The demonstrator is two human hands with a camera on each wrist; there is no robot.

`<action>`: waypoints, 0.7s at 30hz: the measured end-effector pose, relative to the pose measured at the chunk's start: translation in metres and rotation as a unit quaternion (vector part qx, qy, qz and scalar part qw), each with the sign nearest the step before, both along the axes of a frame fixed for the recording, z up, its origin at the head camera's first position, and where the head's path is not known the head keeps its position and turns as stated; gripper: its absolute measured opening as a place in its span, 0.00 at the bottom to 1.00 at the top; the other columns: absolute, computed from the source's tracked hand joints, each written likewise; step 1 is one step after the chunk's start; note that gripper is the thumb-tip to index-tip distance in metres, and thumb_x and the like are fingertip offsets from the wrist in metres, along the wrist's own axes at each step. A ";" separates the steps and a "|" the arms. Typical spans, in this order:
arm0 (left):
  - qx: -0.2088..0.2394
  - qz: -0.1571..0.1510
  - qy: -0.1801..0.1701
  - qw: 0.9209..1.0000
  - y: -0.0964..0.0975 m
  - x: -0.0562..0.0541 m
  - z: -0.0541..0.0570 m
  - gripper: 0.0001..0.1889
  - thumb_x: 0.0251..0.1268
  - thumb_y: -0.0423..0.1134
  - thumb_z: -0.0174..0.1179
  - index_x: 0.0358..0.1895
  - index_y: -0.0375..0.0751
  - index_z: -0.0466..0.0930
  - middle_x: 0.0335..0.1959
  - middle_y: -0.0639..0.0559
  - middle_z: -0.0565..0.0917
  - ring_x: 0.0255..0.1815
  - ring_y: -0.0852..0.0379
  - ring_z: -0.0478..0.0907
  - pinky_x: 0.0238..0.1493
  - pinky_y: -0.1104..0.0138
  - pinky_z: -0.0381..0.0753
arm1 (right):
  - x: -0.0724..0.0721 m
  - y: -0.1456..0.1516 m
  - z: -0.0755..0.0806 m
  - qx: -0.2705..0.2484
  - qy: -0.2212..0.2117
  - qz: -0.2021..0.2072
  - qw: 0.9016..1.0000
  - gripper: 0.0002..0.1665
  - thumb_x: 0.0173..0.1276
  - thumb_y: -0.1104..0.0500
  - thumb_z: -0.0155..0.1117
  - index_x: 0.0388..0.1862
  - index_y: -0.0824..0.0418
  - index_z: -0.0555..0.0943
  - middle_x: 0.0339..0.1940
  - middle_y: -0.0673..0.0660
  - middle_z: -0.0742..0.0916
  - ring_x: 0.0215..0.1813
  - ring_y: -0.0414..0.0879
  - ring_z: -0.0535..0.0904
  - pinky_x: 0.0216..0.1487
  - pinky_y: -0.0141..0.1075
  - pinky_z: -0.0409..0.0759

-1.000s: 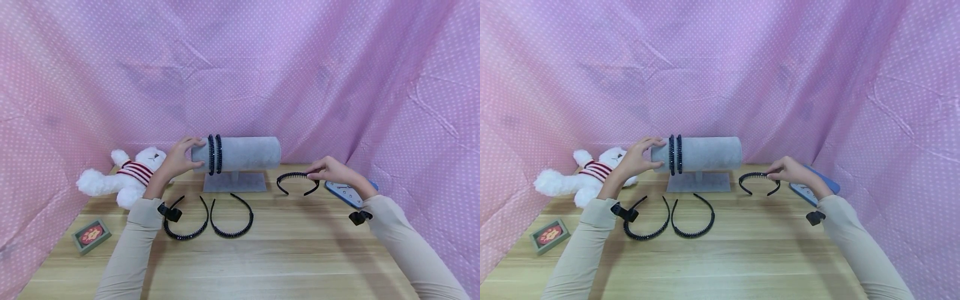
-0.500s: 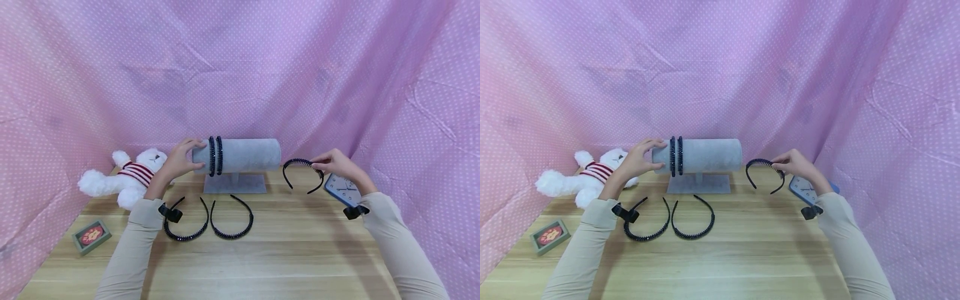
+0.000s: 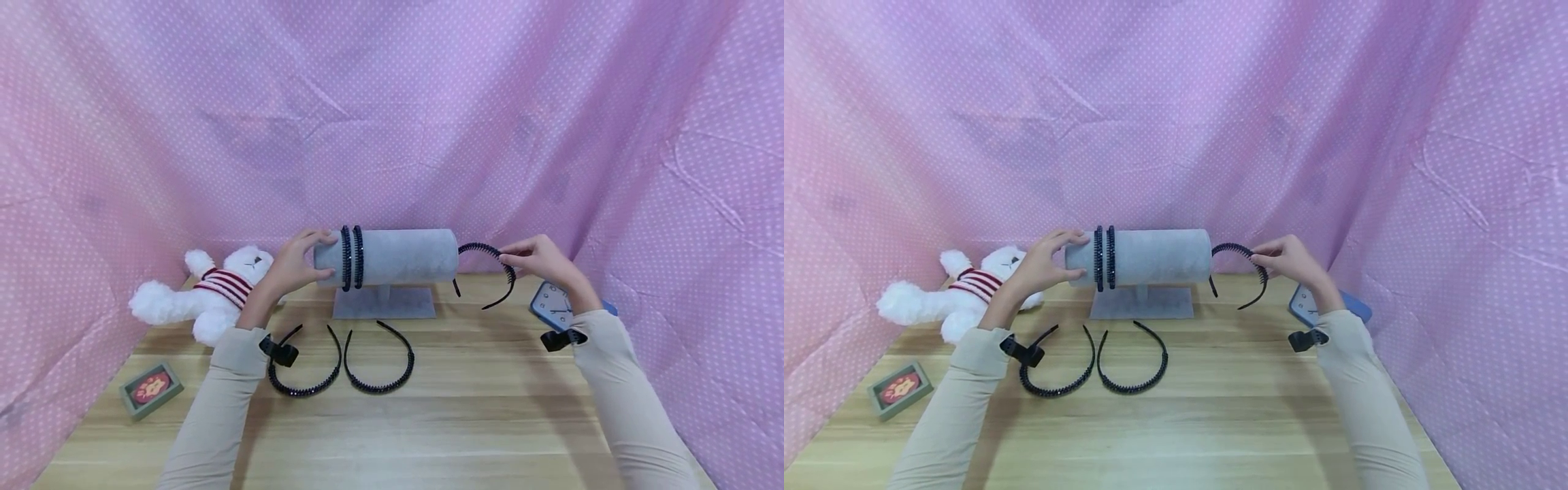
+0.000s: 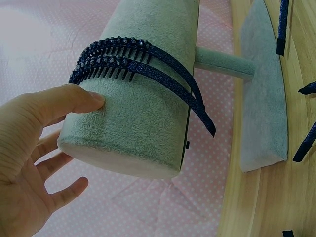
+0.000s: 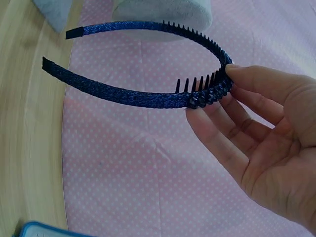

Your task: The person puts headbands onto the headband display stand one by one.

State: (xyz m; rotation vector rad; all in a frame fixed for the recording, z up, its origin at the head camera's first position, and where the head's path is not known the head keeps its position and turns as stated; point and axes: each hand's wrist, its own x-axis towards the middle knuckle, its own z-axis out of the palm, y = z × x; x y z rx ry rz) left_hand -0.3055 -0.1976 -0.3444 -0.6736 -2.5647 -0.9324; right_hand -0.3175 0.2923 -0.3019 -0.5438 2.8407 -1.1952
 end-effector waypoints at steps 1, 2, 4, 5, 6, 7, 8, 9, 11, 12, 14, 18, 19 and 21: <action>0.000 0.000 0.001 1.000 0.000 0.000 0.000 0.32 0.54 0.34 0.76 0.65 0.37 0.79 0.68 0.39 0.75 0.71 0.38 0.70 0.72 0.44 0.70 | 0.000 -0.002 0.000 -0.006 0.000 -0.001 1.000 0.21 0.73 0.57 0.67 0.57 0.71 0.84 0.51 0.71 0.88 0.38 0.33 0.85 0.42 0.38 0.89; 0.001 -0.001 0.000 1.000 0.000 0.000 0.000 0.32 0.54 0.34 0.76 0.65 0.37 0.79 0.68 0.39 0.75 0.71 0.38 0.70 0.72 0.44 0.70 | 0.000 -0.003 0.001 -0.010 0.003 -0.001 1.000 0.22 0.73 0.57 0.66 0.57 0.72 0.83 0.52 0.72 0.88 0.38 0.33 0.85 0.41 0.36 0.89; 0.002 -0.001 -0.001 1.000 0.001 0.001 0.000 0.31 0.54 0.34 0.76 0.64 0.37 0.79 0.68 0.39 0.75 0.71 0.38 0.70 0.72 0.44 0.70 | 0.001 -0.006 0.002 -0.023 0.003 -0.002 1.000 0.22 0.73 0.57 0.66 0.58 0.73 0.83 0.54 0.73 0.87 0.38 0.33 0.85 0.39 0.34 0.88; 0.003 -0.001 -0.002 1.000 0.001 0.001 0.000 0.31 0.54 0.34 0.76 0.64 0.37 0.79 0.68 0.39 0.75 0.71 0.38 0.70 0.72 0.43 0.70 | 0.001 -0.008 0.002 -0.029 0.004 -0.004 1.000 0.23 0.73 0.57 0.66 0.58 0.73 0.83 0.54 0.74 0.86 0.38 0.32 0.84 0.39 0.32 0.88; 0.004 -0.001 -0.003 1.000 0.001 0.001 0.001 0.31 0.55 0.34 0.76 0.64 0.37 0.79 0.68 0.39 0.75 0.71 0.38 0.70 0.72 0.43 0.70 | 0.001 -0.009 0.002 -0.032 0.005 -0.006 0.999 0.23 0.73 0.57 0.66 0.58 0.73 0.82 0.55 0.74 0.86 0.38 0.32 0.84 0.39 0.31 0.88; 0.004 -0.002 -0.003 1.000 0.001 0.001 0.001 0.31 0.55 0.34 0.76 0.64 0.37 0.79 0.68 0.38 0.75 0.71 0.38 0.70 0.72 0.43 0.70 | 0.001 -0.010 0.002 -0.035 0.007 -0.010 0.999 0.23 0.73 0.56 0.66 0.59 0.73 0.83 0.55 0.74 0.86 0.38 0.32 0.84 0.38 0.31 0.88; 0.005 -0.002 -0.003 1.000 0.001 0.002 0.001 0.31 0.55 0.34 0.76 0.64 0.37 0.79 0.68 0.38 0.75 0.71 0.38 0.70 0.72 0.43 0.70 | 0.001 -0.012 0.002 -0.036 0.010 -0.013 0.999 0.23 0.73 0.56 0.66 0.58 0.72 0.83 0.55 0.73 0.86 0.38 0.32 0.83 0.39 0.32 0.88; 0.005 -0.002 -0.003 1.000 0.001 0.002 0.001 0.31 0.55 0.34 0.76 0.64 0.37 0.79 0.68 0.38 0.75 0.71 0.37 0.70 0.72 0.43 0.70 | 0.000 -0.013 0.002 -0.038 0.013 -0.017 0.999 0.23 0.73 0.56 0.66 0.58 0.72 0.83 0.55 0.73 0.86 0.38 0.32 0.83 0.39 0.33 0.88; 0.006 -0.003 -0.002 1.000 0.001 0.002 0.001 0.31 0.54 0.34 0.76 0.64 0.36 0.79 0.68 0.38 0.75 0.70 0.37 0.70 0.72 0.43 0.70 | 0.000 -0.016 0.000 -0.041 0.023 -0.026 0.999 0.22 0.73 0.56 0.67 0.57 0.71 0.84 0.53 0.72 0.87 0.36 0.32 0.83 0.38 0.35 0.89; 0.007 -0.003 -0.001 1.000 0.001 0.002 0.001 0.31 0.54 0.34 0.76 0.64 0.36 0.79 0.68 0.37 0.75 0.70 0.37 0.70 0.72 0.43 0.70 | -0.001 -0.017 0.000 -0.044 0.026 -0.028 0.998 0.22 0.73 0.56 0.67 0.57 0.71 0.84 0.52 0.72 0.88 0.35 0.32 0.83 0.38 0.36 0.89; 0.008 -0.004 0.001 1.000 0.001 0.002 0.000 0.31 0.54 0.33 0.76 0.64 0.36 0.79 0.68 0.37 0.75 0.71 0.37 0.70 0.72 0.43 0.70 | -0.002 -0.019 -0.002 -0.054 0.034 -0.031 0.998 0.22 0.72 0.57 0.67 0.56 0.72 0.84 0.50 0.71 0.89 0.35 0.32 0.83 0.37 0.38 0.89; 0.007 -0.005 0.009 1.000 0.001 0.002 -0.001 0.31 0.54 0.33 0.76 0.64 0.36 0.79 0.68 0.37 0.75 0.71 0.36 0.70 0.71 0.42 0.69 | -0.007 -0.023 -0.006 -0.068 0.045 -0.037 0.996 0.21 0.72 0.59 0.67 0.55 0.74 0.84 0.48 0.71 0.89 0.36 0.28 0.83 0.36 0.37 0.89; 0.006 -0.005 0.012 1.000 0.001 0.002 -0.001 0.31 0.54 0.33 0.76 0.64 0.35 0.79 0.68 0.36 0.75 0.71 0.36 0.70 0.71 0.41 0.69 | -0.008 -0.023 -0.007 -0.070 0.047 -0.039 0.996 0.21 0.72 0.59 0.67 0.55 0.75 0.84 0.48 0.71 0.89 0.36 0.28 0.83 0.36 0.37 0.89; 0.006 -0.005 0.012 1.000 0.001 0.002 -0.001 0.31 0.54 0.33 0.76 0.63 0.36 0.79 0.68 0.36 0.75 0.71 0.36 0.70 0.72 0.41 0.69 | -0.010 -0.025 -0.009 -0.070 0.050 -0.042 0.995 0.21 0.72 0.59 0.67 0.55 0.75 0.84 0.50 0.73 0.88 0.36 0.26 0.82 0.37 0.37 0.89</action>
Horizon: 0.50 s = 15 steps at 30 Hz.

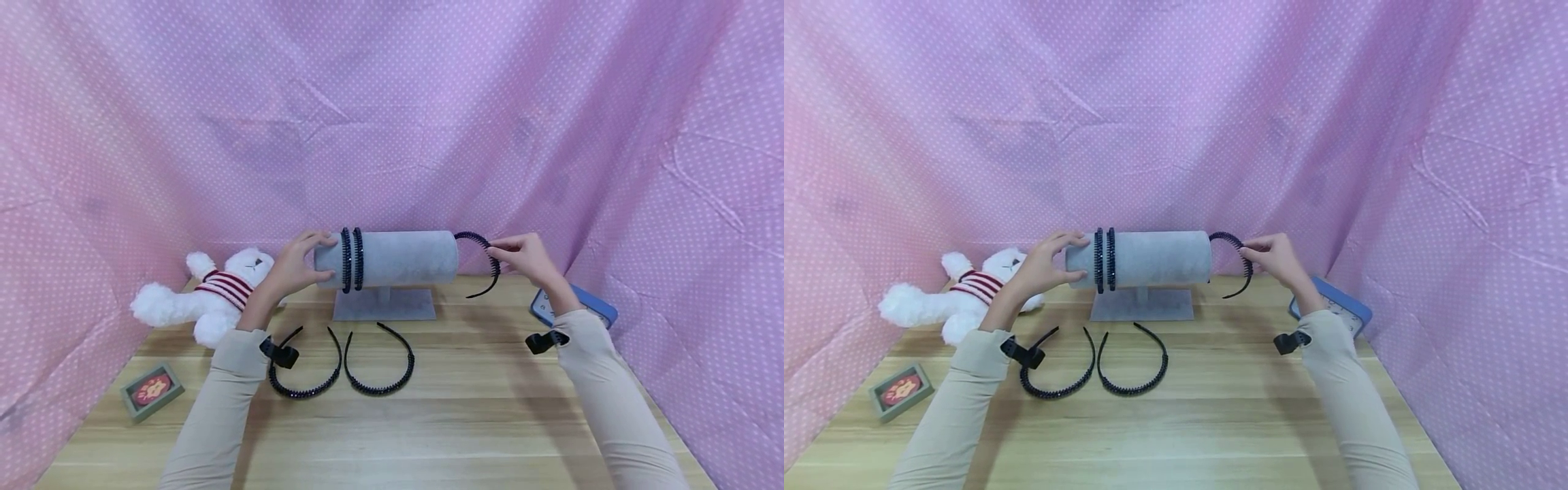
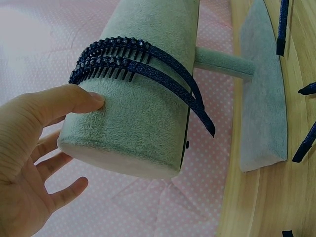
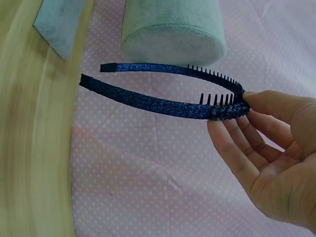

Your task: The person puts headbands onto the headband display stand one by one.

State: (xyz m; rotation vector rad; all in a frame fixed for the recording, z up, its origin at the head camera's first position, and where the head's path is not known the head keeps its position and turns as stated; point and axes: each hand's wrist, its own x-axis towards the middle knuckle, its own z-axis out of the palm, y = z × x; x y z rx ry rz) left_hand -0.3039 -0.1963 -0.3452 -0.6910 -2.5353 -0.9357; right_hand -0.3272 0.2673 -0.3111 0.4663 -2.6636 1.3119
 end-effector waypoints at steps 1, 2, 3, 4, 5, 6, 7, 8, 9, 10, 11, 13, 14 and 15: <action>-0.001 0.000 0.000 1.000 0.000 0.000 0.000 0.31 0.54 0.33 0.76 0.64 0.36 0.79 0.68 0.36 0.75 0.71 0.36 0.69 0.72 0.41 0.69 | 0.000 -0.001 0.000 0.000 0.000 -0.001 1.000 0.21 0.72 0.59 0.67 0.55 0.74 0.84 0.51 0.73 0.87 0.36 0.26 0.82 0.38 0.37 0.89; -0.002 0.001 -0.001 1.000 0.000 0.000 0.000 0.31 0.54 0.33 0.76 0.64 0.36 0.79 0.68 0.37 0.75 0.71 0.36 0.69 0.72 0.42 0.69 | -0.001 -0.002 -0.001 -0.002 -0.001 -0.002 1.000 0.21 0.72 0.59 0.67 0.55 0.74 0.84 0.52 0.74 0.87 0.36 0.25 0.82 0.38 0.37 0.89; -0.002 0.002 -0.002 1.000 0.000 -0.001 0.000 0.31 0.54 0.33 0.76 0.64 0.36 0.79 0.68 0.37 0.75 0.71 0.36 0.69 0.72 0.42 0.69 | -0.001 -0.003 -0.001 -0.004 -0.003 -0.001 1.000 0.21 0.72 0.58 0.67 0.56 0.74 0.84 0.54 0.74 0.86 0.37 0.25 0.82 0.39 0.37 0.89; -0.001 0.002 -0.005 1.000 0.000 0.000 0.001 0.31 0.54 0.33 0.76 0.64 0.36 0.79 0.68 0.37 0.75 0.72 0.37 0.69 0.72 0.42 0.69 | -0.001 -0.004 -0.001 -0.008 -0.006 -0.001 1.000 0.22 0.72 0.58 0.67 0.56 0.73 0.84 0.55 0.74 0.86 0.37 0.25 0.81 0.40 0.36 0.89; 0.000 0.001 -0.008 1.000 0.000 0.000 0.001 0.31 0.54 0.33 0.76 0.64 0.37 0.79 0.69 0.37 0.75 0.72 0.37 0.69 0.72 0.42 0.69 | -0.001 -0.005 -0.001 -0.011 -0.011 0.001 1.000 0.22 0.72 0.57 0.68 0.57 0.73 0.83 0.56 0.73 0.85 0.38 0.24 0.82 0.41 0.36 0.89; 0.000 0.002 -0.010 1.000 0.000 0.000 0.001 0.31 0.54 0.33 0.76 0.64 0.37 0.79 0.69 0.37 0.75 0.72 0.37 0.69 0.72 0.43 0.70 | -0.001 -0.006 -0.001 -0.018 -0.020 0.000 1.000 0.23 0.71 0.57 0.68 0.57 0.72 0.84 0.57 0.73 0.85 0.38 0.25 0.82 0.42 0.36 0.89; 0.000 0.001 -0.011 1.000 0.000 0.000 0.001 0.31 0.55 0.33 0.76 0.65 0.37 0.79 0.69 0.37 0.75 0.71 0.37 0.69 0.72 0.43 0.70 | -0.001 -0.008 -0.001 -0.025 -0.027 0.001 0.999 0.23 0.71 0.56 0.69 0.58 0.72 0.84 0.57 0.73 0.85 0.38 0.26 0.83 0.41 0.35 0.88; 0.000 0.001 -0.012 1.000 0.000 0.000 0.001 0.31 0.55 0.33 0.76 0.65 0.37 0.79 0.69 0.37 0.75 0.71 0.37 0.70 0.72 0.43 0.70 | -0.001 -0.010 -0.001 -0.033 -0.034 0.001 0.999 0.24 0.71 0.56 0.69 0.58 0.72 0.83 0.57 0.72 0.85 0.38 0.27 0.83 0.41 0.33 0.88; 0.001 0.000 -0.012 1.000 0.000 0.000 0.001 0.32 0.55 0.34 0.76 0.65 0.37 0.79 0.69 0.37 0.74 0.71 0.37 0.70 0.71 0.43 0.71 | -0.002 -0.011 -0.001 -0.043 -0.041 0.003 0.998 0.24 0.70 0.56 0.69 0.58 0.72 0.83 0.57 0.70 0.86 0.39 0.27 0.84 0.41 0.33 0.88; 0.001 0.001 -0.012 1.000 -0.001 0.000 0.001 0.32 0.54 0.33 0.76 0.65 0.37 0.78 0.69 0.38 0.75 0.71 0.37 0.70 0.71 0.43 0.71 | -0.002 -0.012 -0.002 -0.052 -0.048 0.002 0.998 0.25 0.70 0.55 0.70 0.58 0.72 0.83 0.55 0.67 0.88 0.39 0.28 0.84 0.40 0.32 0.88; 0.000 0.001 -0.013 1.000 -0.001 -0.001 0.001 0.32 0.54 0.34 0.76 0.65 0.37 0.78 0.69 0.38 0.75 0.71 0.37 0.70 0.71 0.43 0.71 | -0.003 -0.013 -0.003 -0.063 -0.055 0.004 0.996 0.25 0.70 0.56 0.70 0.59 0.73 0.83 0.53 0.63 0.89 0.39 0.29 0.85 0.40 0.32 0.88; -0.002 0.003 -0.014 1.000 -0.001 -0.001 0.000 0.32 0.55 0.34 0.76 0.65 0.37 0.78 0.69 0.38 0.74 0.71 0.38 0.70 0.70 0.43 0.72 | -0.005 -0.015 -0.006 -0.090 -0.068 0.007 0.994 0.26 0.69 0.56 0.71 0.59 0.74 0.82 0.47 0.54 0.92 0.39 0.31 0.86 0.39 0.34 0.88; -0.003 0.004 -0.015 1.000 -0.001 -0.001 0.000 0.32 0.55 0.34 0.76 0.66 0.38 0.78 0.69 0.39 0.74 0.71 0.38 0.70 0.71 0.43 0.72 | -0.007 -0.015 -0.008 -0.101 -0.074 0.008 0.992 0.27 0.69 0.57 0.72 0.59 0.75 0.82 0.45 0.48 0.92 0.39 0.31 0.86 0.40 0.35 0.89; -0.004 0.004 -0.016 1.000 -0.001 -0.001 0.000 0.32 0.55 0.35 0.76 0.66 0.38 0.78 0.69 0.39 0.74 0.71 0.38 0.70 0.71 0.43 0.72 | -0.009 -0.016 -0.010 -0.114 -0.079 0.010 0.990 0.27 0.68 0.57 0.72 0.59 0.75 0.81 0.42 0.44 0.91 0.39 0.32 0.87 0.41 0.37 0.89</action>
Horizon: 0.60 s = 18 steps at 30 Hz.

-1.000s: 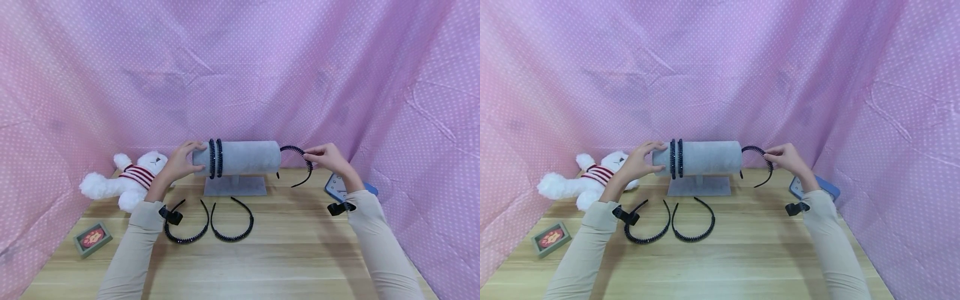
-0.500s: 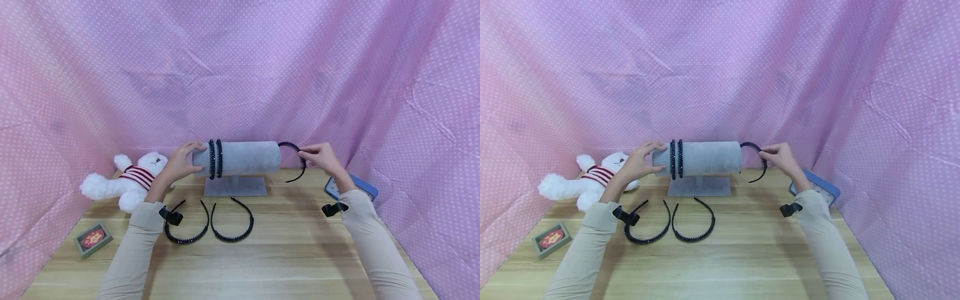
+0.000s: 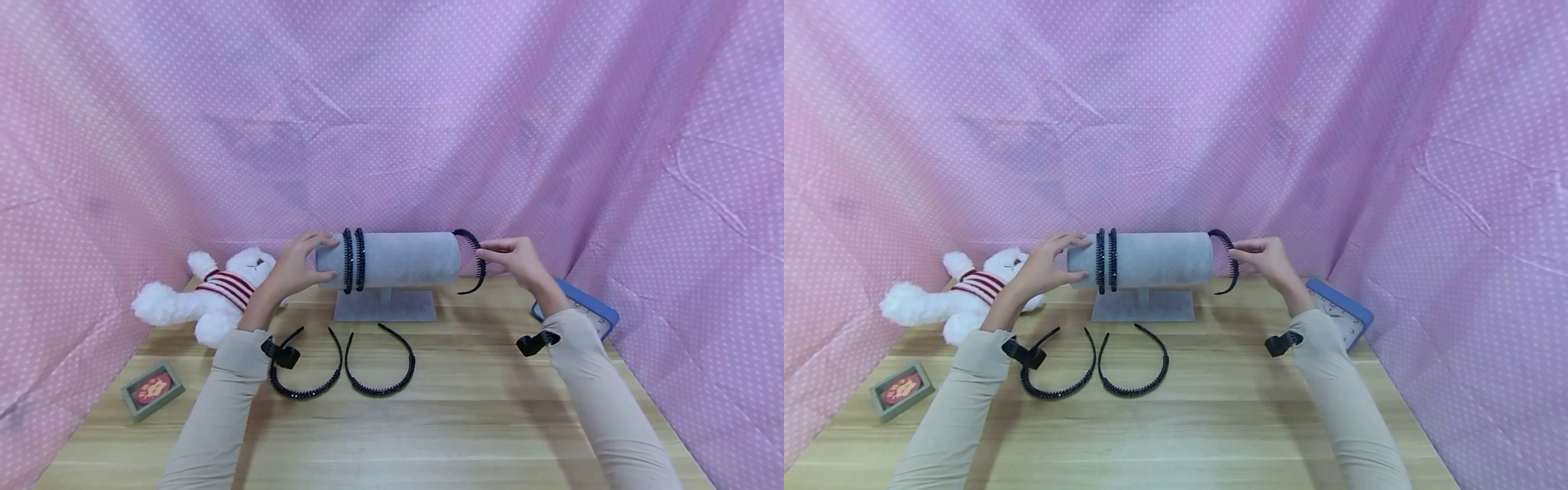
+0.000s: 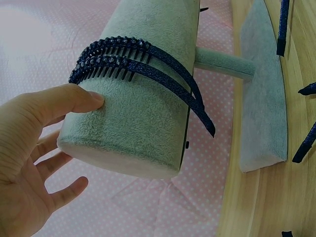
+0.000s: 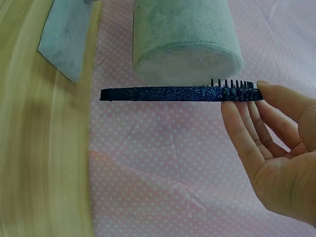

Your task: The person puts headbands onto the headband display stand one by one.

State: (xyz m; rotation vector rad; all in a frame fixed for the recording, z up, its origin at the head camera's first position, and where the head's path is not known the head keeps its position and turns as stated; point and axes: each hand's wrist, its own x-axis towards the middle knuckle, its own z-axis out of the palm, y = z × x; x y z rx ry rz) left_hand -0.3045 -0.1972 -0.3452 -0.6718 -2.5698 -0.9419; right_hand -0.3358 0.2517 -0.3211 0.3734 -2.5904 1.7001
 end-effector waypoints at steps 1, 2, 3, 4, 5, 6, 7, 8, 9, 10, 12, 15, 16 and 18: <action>0.000 0.000 -0.001 1.000 0.000 0.000 0.000 0.32 0.55 0.35 0.76 0.66 0.38 0.78 0.69 0.39 0.74 0.71 0.38 0.70 0.71 0.43 0.71 | -0.001 -0.001 -0.002 -0.010 -0.005 0.001 1.000 0.27 0.68 0.58 0.72 0.59 0.76 0.81 0.41 0.40 0.90 0.39 0.32 0.87 0.42 0.39 0.90; -0.001 0.000 -0.002 1.000 0.000 0.000 0.000 0.32 0.55 0.35 0.76 0.66 0.38 0.78 0.69 0.39 0.74 0.72 0.38 0.69 0.71 0.43 0.71 | -0.003 -0.002 -0.003 -0.021 -0.010 0.003 1.000 0.27 0.68 0.59 0.72 0.60 0.76 0.80 0.40 0.38 0.90 0.39 0.33 0.87 0.43 0.41 0.90; -0.001 0.000 -0.002 1.000 0.000 0.000 0.000 0.32 0.55 0.35 0.76 0.66 0.38 0.78 0.70 0.39 0.74 0.72 0.38 0.69 0.71 0.43 0.71 | -0.004 -0.003 -0.005 -0.030 -0.013 0.005 0.999 0.28 0.68 0.59 0.72 0.60 0.77 0.80 0.39 0.37 0.89 0.39 0.34 0.87 0.44 0.43 0.89; -0.001 -0.001 -0.002 1.000 0.000 0.000 0.000 0.32 0.55 0.35 0.76 0.66 0.38 0.78 0.70 0.40 0.74 0.71 0.38 0.69 0.71 0.43 0.71 | -0.005 -0.005 -0.007 -0.038 -0.016 0.007 0.999 0.28 0.68 0.60 0.72 0.60 0.77 0.79 0.39 0.37 0.89 0.39 0.35 0.88 0.44 0.45 0.89; 0.000 -0.001 -0.001 1.000 -0.001 0.000 0.000 0.32 0.55 0.35 0.76 0.66 0.38 0.78 0.69 0.39 0.74 0.71 0.38 0.70 0.71 0.43 0.71 | -0.005 -0.006 -0.008 -0.047 -0.018 0.008 0.999 0.28 0.68 0.61 0.71 0.60 0.78 0.79 0.39 0.37 0.89 0.38 0.36 0.88 0.45 0.47 0.89; 0.000 -0.002 0.000 1.000 -0.001 0.000 0.000 0.32 0.55 0.35 0.76 0.66 0.38 0.78 0.69 0.40 0.74 0.71 0.38 0.70 0.71 0.43 0.71 | -0.005 -0.008 -0.009 -0.054 -0.019 0.009 0.998 0.27 0.68 0.62 0.71 0.60 0.78 0.79 0.38 0.37 0.89 0.38 0.36 0.88 0.46 0.48 0.89; 0.001 -0.003 0.001 1.000 -0.001 0.000 -0.001 0.32 0.55 0.35 0.76 0.66 0.38 0.78 0.69 0.40 0.74 0.71 0.38 0.70 0.71 0.43 0.71 | -0.006 -0.010 -0.011 -0.060 -0.020 0.011 0.998 0.28 0.68 0.62 0.71 0.61 0.79 0.78 0.39 0.38 0.89 0.37 0.37 0.89 0.45 0.48 0.89; 0.002 -0.003 0.001 1.000 -0.001 0.000 -0.001 0.32 0.55 0.35 0.76 0.66 0.38 0.78 0.69 0.40 0.74 0.71 0.38 0.70 0.71 0.43 0.71 | -0.006 -0.012 -0.012 -0.070 -0.022 0.013 0.997 0.28 0.68 0.62 0.71 0.61 0.79 0.78 0.38 0.39 0.90 0.37 0.38 0.89 0.45 0.48 0.88; 0.002 -0.004 0.002 1.000 0.000 0.000 -0.001 0.32 0.55 0.35 0.76 0.66 0.38 0.78 0.69 0.40 0.74 0.71 0.38 0.70 0.71 0.43 0.71 | -0.006 -0.014 -0.013 -0.078 -0.022 0.013 0.997 0.27 0.68 0.63 0.70 0.60 0.80 0.78 0.38 0.40 0.90 0.37 0.39 0.89 0.45 0.47 0.89; 0.003 -0.004 0.003 1.000 -0.001 0.000 -0.001 0.32 0.55 0.35 0.76 0.66 0.38 0.78 0.69 0.40 0.74 0.71 0.39 0.70 0.71 0.43 0.71 | -0.006 -0.016 -0.013 -0.083 -0.022 0.013 0.996 0.27 0.68 0.64 0.70 0.61 0.80 0.77 0.37 0.40 0.90 0.36 0.39 0.89 0.44 0.46 0.89; 0.003 -0.004 0.002 1.000 0.000 0.000 -0.001 0.32 0.55 0.35 0.76 0.65 0.38 0.78 0.69 0.40 0.74 0.72 0.39 0.69 0.71 0.43 0.71 | -0.006 -0.020 -0.015 -0.096 -0.022 0.013 0.995 0.27 0.68 0.65 0.70 0.61 0.81 0.77 0.35 0.41 0.91 0.35 0.40 0.90 0.42 0.43 0.89; 0.002 -0.003 0.001 1.000 0.000 0.000 -0.001 0.32 0.55 0.35 0.76 0.65 0.38 0.78 0.69 0.40 0.74 0.72 0.39 0.69 0.71 0.43 0.71 | -0.007 -0.026 -0.017 -0.117 -0.015 0.015 0.993 0.29 0.67 0.66 0.70 0.62 0.82 0.76 0.32 0.41 0.91 0.32 0.40 0.89 0.39 0.40 0.90; 0.002 -0.003 0.000 1.000 -0.001 0.000 -0.001 0.32 0.55 0.35 0.76 0.65 0.38 0.78 0.69 0.39 0.74 0.72 0.38 0.69 0.71 0.43 0.71 | -0.007 -0.028 -0.017 -0.121 -0.011 0.016 0.992 0.29 0.67 0.66 0.70 0.62 0.82 0.76 0.32 0.42 0.90 0.31 0.40 0.89 0.37 0.39 0.90; 0.004 -0.003 0.000 1.000 -0.001 0.001 0.000 0.32 0.55 0.35 0.76 0.66 0.37 0.78 0.69 0.39 0.74 0.72 0.38 0.69 0.71 0.42 0.71 | -0.007 -0.031 -0.019 -0.132 0.001 0.016 0.991 0.28 0.66 0.67 0.70 0.62 0.81 0.76 0.32 0.43 0.90 0.30 0.40 0.88 0.36 0.38 0.89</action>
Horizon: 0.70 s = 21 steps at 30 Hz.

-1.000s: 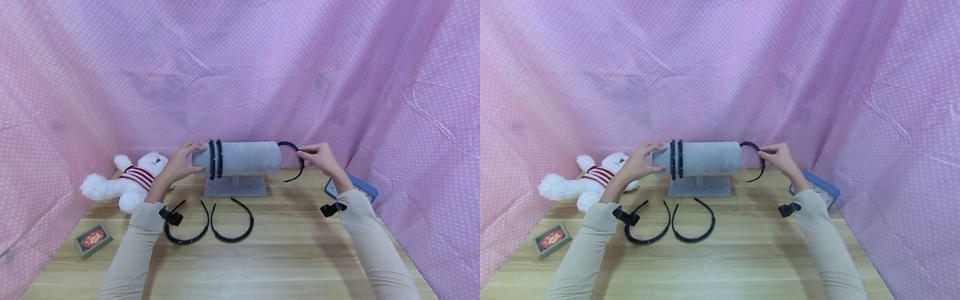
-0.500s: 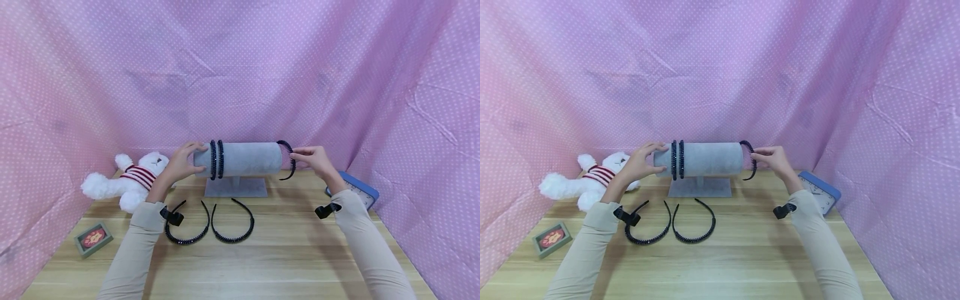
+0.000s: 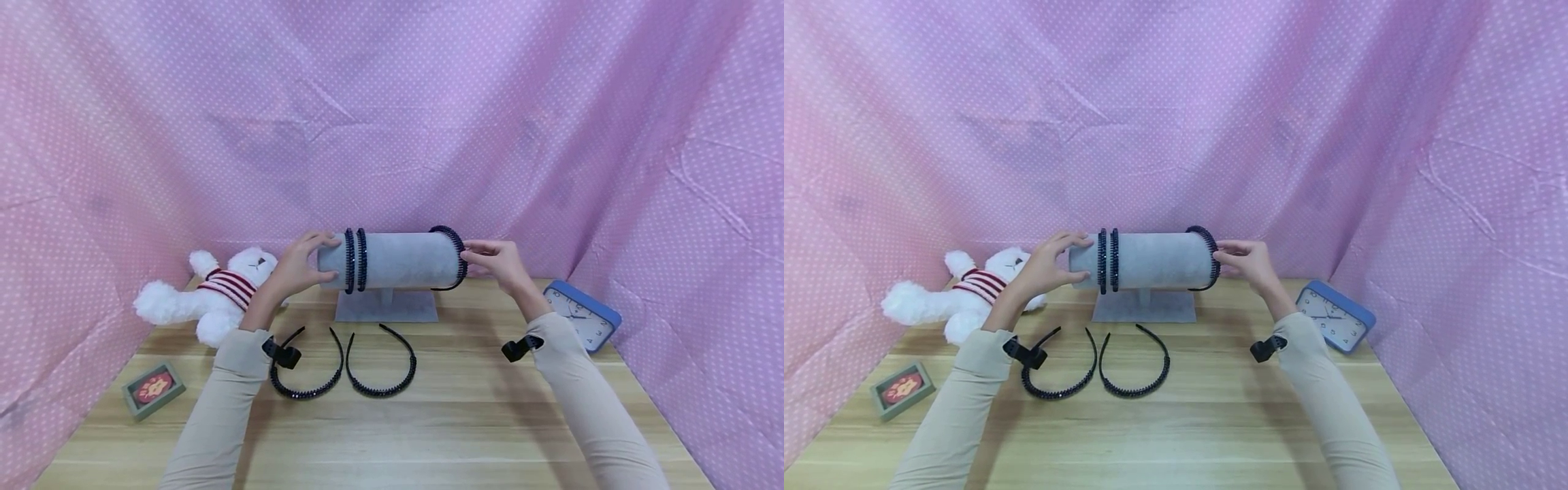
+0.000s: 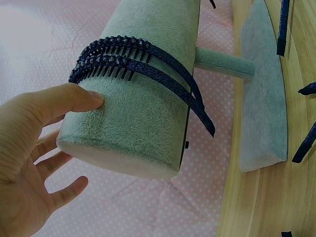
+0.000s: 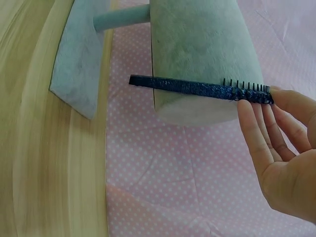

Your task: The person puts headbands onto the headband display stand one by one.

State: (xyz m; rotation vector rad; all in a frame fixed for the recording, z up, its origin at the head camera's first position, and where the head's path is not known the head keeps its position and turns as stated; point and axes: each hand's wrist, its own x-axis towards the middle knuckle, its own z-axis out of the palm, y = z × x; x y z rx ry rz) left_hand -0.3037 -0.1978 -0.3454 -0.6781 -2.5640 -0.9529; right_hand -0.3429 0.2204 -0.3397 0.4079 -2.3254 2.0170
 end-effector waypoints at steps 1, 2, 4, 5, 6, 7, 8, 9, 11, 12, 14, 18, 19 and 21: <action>0.000 0.000 0.000 1.000 0.000 0.000 0.000 0.32 0.55 0.35 0.76 0.66 0.37 0.78 0.70 0.39 0.74 0.72 0.37 0.69 0.71 0.42 0.70 | 0.000 -0.001 -0.001 -0.003 0.007 0.001 1.000 0.28 0.66 0.67 0.70 0.61 0.80 0.77 0.31 0.44 0.90 0.31 0.39 0.88 0.35 0.37 0.89; 0.001 0.000 -0.001 1.000 0.000 -0.001 0.000 0.32 0.55 0.35 0.76 0.66 0.37 0.78 0.70 0.39 0.74 0.72 0.37 0.69 0.71 0.42 0.70 | 0.001 -0.002 -0.002 -0.005 0.013 0.001 1.000 0.27 0.66 0.67 0.70 0.61 0.80 0.78 0.31 0.44 0.90 0.30 0.39 0.88 0.35 0.37 0.89; 0.001 -0.001 -0.002 1.000 0.000 -0.001 -0.001 0.32 0.55 0.35 0.76 0.66 0.37 0.78 0.70 0.39 0.73 0.72 0.38 0.69 0.71 0.42 0.70 | 0.001 -0.002 -0.003 -0.014 0.022 0.003 1.000 0.24 0.66 0.68 0.70 0.59 0.78 0.80 0.31 0.46 0.90 0.30 0.40 0.88 0.35 0.37 0.89; 0.001 0.000 -0.003 1.000 0.000 -0.002 -0.001 0.32 0.55 0.35 0.76 0.66 0.38 0.78 0.70 0.39 0.73 0.72 0.38 0.69 0.71 0.43 0.71 | 0.001 -0.003 -0.004 -0.014 0.026 0.004 1.000 0.23 0.66 0.68 0.70 0.58 0.76 0.81 0.31 0.47 0.90 0.31 0.39 0.88 0.35 0.38 0.89; 0.001 0.000 -0.005 1.000 0.000 -0.002 -0.001 0.33 0.56 0.35 0.76 0.66 0.38 0.78 0.70 0.40 0.73 0.72 0.38 0.69 0.71 0.43 0.71 | 0.002 -0.003 -0.004 -0.011 0.029 0.006 1.000 0.22 0.66 0.68 0.70 0.58 0.75 0.82 0.31 0.46 0.90 0.31 0.39 0.88 0.36 0.39 0.89; -0.001 0.000 -0.005 1.000 0.000 -0.002 -0.001 0.33 0.56 0.35 0.76 0.66 0.38 0.78 0.70 0.40 0.73 0.72 0.39 0.69 0.71 0.43 0.71 | 0.002 -0.003 -0.004 -0.008 0.031 0.010 0.999 0.23 0.66 0.68 0.70 0.59 0.74 0.82 0.31 0.46 0.90 0.31 0.39 0.88 0.37 0.39 0.89; -0.001 0.000 -0.005 1.000 -0.001 -0.002 -0.001 0.33 0.56 0.35 0.76 0.67 0.38 0.77 0.70 0.40 0.73 0.72 0.39 0.69 0.71 0.43 0.71 | 0.002 -0.003 -0.004 -0.006 0.031 0.011 0.999 0.23 0.66 0.68 0.71 0.59 0.74 0.82 0.32 0.46 0.89 0.32 0.39 0.88 0.38 0.42 0.89; -0.001 -0.001 -0.005 1.000 -0.001 -0.002 -0.001 0.33 0.55 0.35 0.76 0.67 0.38 0.77 0.70 0.40 0.73 0.72 0.39 0.69 0.71 0.43 0.71 | 0.003 -0.004 -0.003 0.000 0.032 0.011 0.999 0.23 0.66 0.67 0.71 0.59 0.73 0.82 0.32 0.46 0.89 0.32 0.39 0.88 0.39 0.43 0.89; 0.000 -0.003 -0.005 1.000 -0.001 -0.002 0.000 0.33 0.56 0.35 0.76 0.67 0.38 0.77 0.70 0.40 0.73 0.72 0.38 0.69 0.71 0.43 0.71 | 0.003 -0.004 -0.002 0.018 0.034 0.011 0.999 0.26 0.66 0.66 0.72 0.61 0.73 0.80 0.33 0.47 0.89 0.34 0.38 0.87 0.42 0.44 0.89; 0.001 -0.004 -0.005 1.000 -0.001 -0.002 0.000 0.33 0.56 0.35 0.76 0.67 0.38 0.77 0.70 0.40 0.73 0.72 0.38 0.69 0.71 0.43 0.71 | 0.003 -0.004 -0.002 0.024 0.033 0.012 0.999 0.27 0.66 0.67 0.71 0.62 0.74 0.79 0.33 0.46 0.88 0.34 0.37 0.87 0.42 0.44 0.89; 0.002 -0.004 -0.005 1.000 -0.001 -0.002 0.000 0.33 0.56 0.35 0.75 0.67 0.38 0.77 0.70 0.40 0.73 0.72 0.38 0.69 0.71 0.43 0.71 | 0.003 -0.003 -0.001 0.035 0.032 0.016 0.999 0.28 0.66 0.68 0.71 0.64 0.74 0.78 0.34 0.48 0.88 0.36 0.37 0.86 0.43 0.43 0.89; 0.001 -0.003 -0.004 1.000 -0.001 -0.003 0.000 0.32 0.56 0.35 0.75 0.66 0.38 0.77 0.70 0.40 0.73 0.72 0.38 0.69 0.71 0.43 0.71 | 0.003 -0.002 -0.001 0.052 0.034 0.032 0.998 0.30 0.65 0.70 0.71 0.66 0.74 0.76 0.35 0.47 0.87 0.36 0.36 0.86 0.41 0.37 0.89; 0.000 -0.003 -0.004 1.000 -0.001 -0.003 0.000 0.32 0.56 0.35 0.75 0.66 0.38 0.78 0.70 0.40 0.73 0.72 0.38 0.69 0.71 0.43 0.71 | 0.003 -0.001 -0.001 0.054 0.035 0.035 0.997 0.31 0.65 0.70 0.71 0.67 0.74 0.76 0.36 0.48 0.87 0.37 0.35 0.86 0.41 0.37 0.89; 0.000 -0.004 -0.003 1.000 -0.001 -0.003 -0.001 0.32 0.56 0.35 0.76 0.66 0.38 0.78 0.70 0.40 0.74 0.72 0.39 0.69 0.72 0.43 0.70 | 0.004 0.000 -0.001 0.061 0.035 0.042 0.997 0.32 0.65 0.70 0.71 0.67 0.73 0.75 0.37 0.48 0.86 0.38 0.36 0.85 0.43 0.37 0.89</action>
